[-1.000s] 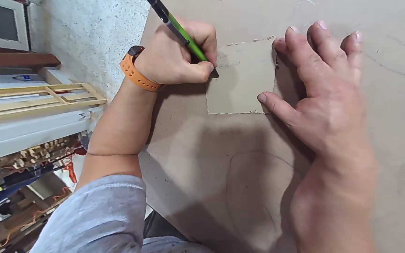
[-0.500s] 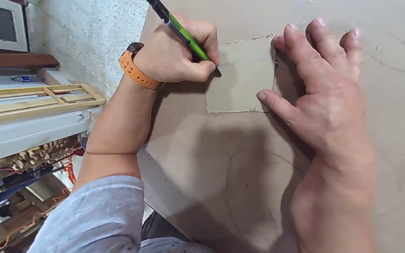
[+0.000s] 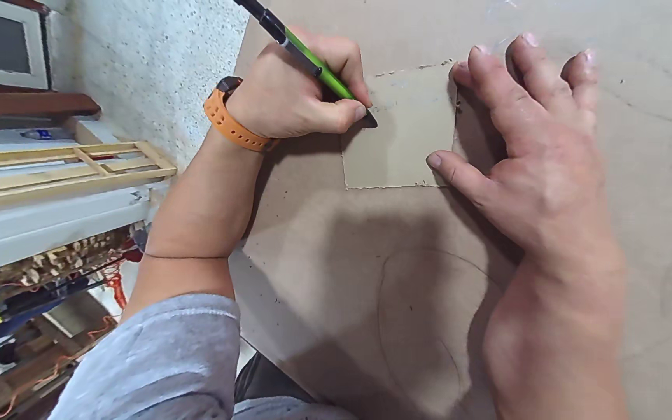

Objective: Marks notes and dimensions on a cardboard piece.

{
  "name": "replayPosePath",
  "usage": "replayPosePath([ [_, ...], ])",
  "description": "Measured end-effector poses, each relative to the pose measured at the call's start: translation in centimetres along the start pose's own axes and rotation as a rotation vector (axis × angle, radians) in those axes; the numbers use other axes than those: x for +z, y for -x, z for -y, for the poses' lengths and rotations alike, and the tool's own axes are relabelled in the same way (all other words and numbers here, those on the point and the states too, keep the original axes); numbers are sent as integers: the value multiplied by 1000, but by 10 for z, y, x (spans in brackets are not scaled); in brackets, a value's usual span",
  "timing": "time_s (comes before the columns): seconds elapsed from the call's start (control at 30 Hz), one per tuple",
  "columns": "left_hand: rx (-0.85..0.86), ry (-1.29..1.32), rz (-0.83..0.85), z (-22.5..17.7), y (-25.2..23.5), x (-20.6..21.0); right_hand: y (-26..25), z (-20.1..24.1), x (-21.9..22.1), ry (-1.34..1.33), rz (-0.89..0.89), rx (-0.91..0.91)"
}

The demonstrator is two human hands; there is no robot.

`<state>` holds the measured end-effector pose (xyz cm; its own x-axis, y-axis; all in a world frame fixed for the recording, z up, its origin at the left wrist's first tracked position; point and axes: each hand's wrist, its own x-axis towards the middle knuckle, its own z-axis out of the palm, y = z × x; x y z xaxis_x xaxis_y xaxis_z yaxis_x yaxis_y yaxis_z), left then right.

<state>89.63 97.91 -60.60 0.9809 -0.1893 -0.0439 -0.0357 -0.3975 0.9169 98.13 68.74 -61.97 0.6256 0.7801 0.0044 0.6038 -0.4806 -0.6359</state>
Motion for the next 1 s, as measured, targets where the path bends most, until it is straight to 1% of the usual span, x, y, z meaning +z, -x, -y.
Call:
replayPosePath([
  [0.23,8,-3,-28,0,0,4,-1,-2,-1,-4,10,-7],
  [0.33,5,13,-16,-1,1,2,-1,-1,0,-12,10,-4],
  [0.43,-4,11,-43,-1,1,5,-1,-1,0,-4,7,-4],
  [0.53,4,-3,-32,-1,1,5,-1,-1,0,-7,8,-8],
  [0.67,-11,-4,-110,-3,1,9,-1,-1,0,-6,4,-7],
  [0.77,-13,2,-53,-4,2,7,-1,-1,1,-17,-2,-16],
  [1.0,-33,12,-56,-6,2,8,0,2,-1,3,7,15],
])
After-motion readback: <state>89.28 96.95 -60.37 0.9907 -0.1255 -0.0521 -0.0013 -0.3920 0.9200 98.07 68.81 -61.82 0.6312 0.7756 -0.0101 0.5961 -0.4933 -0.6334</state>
